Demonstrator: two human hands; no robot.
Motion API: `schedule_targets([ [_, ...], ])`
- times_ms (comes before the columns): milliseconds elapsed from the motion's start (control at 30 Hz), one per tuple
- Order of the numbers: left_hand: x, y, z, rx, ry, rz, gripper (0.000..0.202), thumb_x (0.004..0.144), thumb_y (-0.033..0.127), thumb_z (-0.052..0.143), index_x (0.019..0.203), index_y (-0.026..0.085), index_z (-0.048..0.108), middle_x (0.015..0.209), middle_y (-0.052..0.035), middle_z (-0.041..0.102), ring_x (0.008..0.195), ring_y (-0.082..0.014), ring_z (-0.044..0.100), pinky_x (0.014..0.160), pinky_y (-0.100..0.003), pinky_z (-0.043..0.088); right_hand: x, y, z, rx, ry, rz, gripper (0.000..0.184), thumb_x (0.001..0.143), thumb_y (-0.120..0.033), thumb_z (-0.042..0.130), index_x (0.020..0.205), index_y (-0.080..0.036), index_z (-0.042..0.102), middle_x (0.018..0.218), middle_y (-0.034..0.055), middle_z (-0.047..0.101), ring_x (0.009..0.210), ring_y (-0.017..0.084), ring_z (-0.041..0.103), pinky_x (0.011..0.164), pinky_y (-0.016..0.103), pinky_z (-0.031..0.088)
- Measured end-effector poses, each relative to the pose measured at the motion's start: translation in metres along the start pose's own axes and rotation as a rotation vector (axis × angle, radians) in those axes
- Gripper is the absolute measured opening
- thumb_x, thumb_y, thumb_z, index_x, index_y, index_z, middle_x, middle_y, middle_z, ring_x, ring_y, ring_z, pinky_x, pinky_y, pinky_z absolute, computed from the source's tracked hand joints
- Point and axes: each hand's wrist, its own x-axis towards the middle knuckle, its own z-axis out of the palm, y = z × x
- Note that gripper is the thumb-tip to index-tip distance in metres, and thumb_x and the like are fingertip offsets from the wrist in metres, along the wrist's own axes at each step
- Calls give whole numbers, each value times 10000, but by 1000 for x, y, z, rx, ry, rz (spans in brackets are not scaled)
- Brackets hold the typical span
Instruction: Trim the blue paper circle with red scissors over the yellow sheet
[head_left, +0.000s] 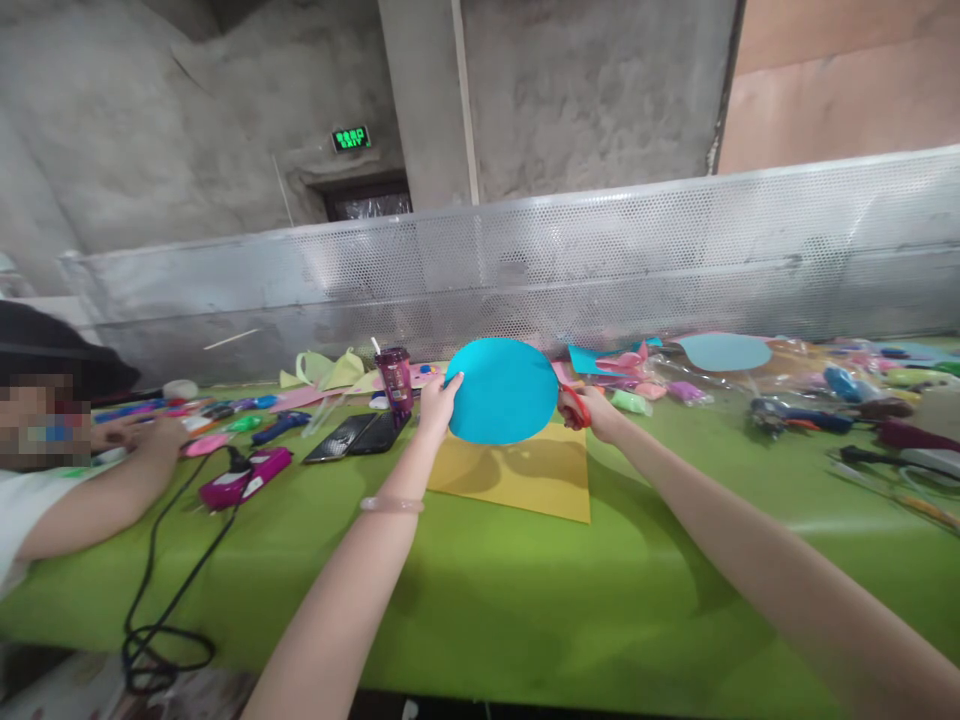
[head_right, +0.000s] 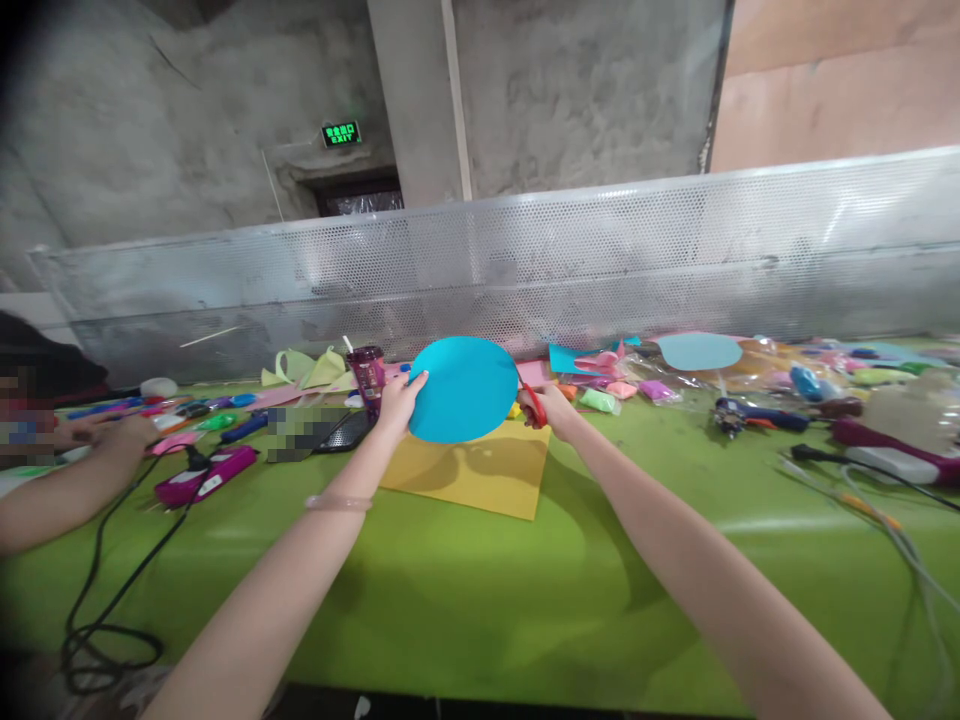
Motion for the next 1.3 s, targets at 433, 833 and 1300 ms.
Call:
schedule_targets([
  [433,4,-1,-9,-2,-13,-27,363,640,511,591,693,155,634,595,-6,557,587,-159,497,554,-254,354,1,5,0,-55,-58,-69,250,657,-250,557,463,-176,418,402,-44,426,334,69,431,384,203,383],
  [833,8,-3,-14,-14,2,-37,374,616,517,611,707,156,643,645,-15,587,642,-175,520,604,-269,379,3,6,1,-131,-66,-110,273,679,-319,570,498,-181,419,398,-39,423,342,86,467,378,201,395],
  [1300,7,3,-19,-65,-42,-89,396,580,502,652,780,161,675,766,-44,656,777,-213,569,694,-296,419,0,-1,-4,-34,-57,-69,144,610,-208,533,493,-172,458,376,-36,445,322,94,447,366,222,409],
])
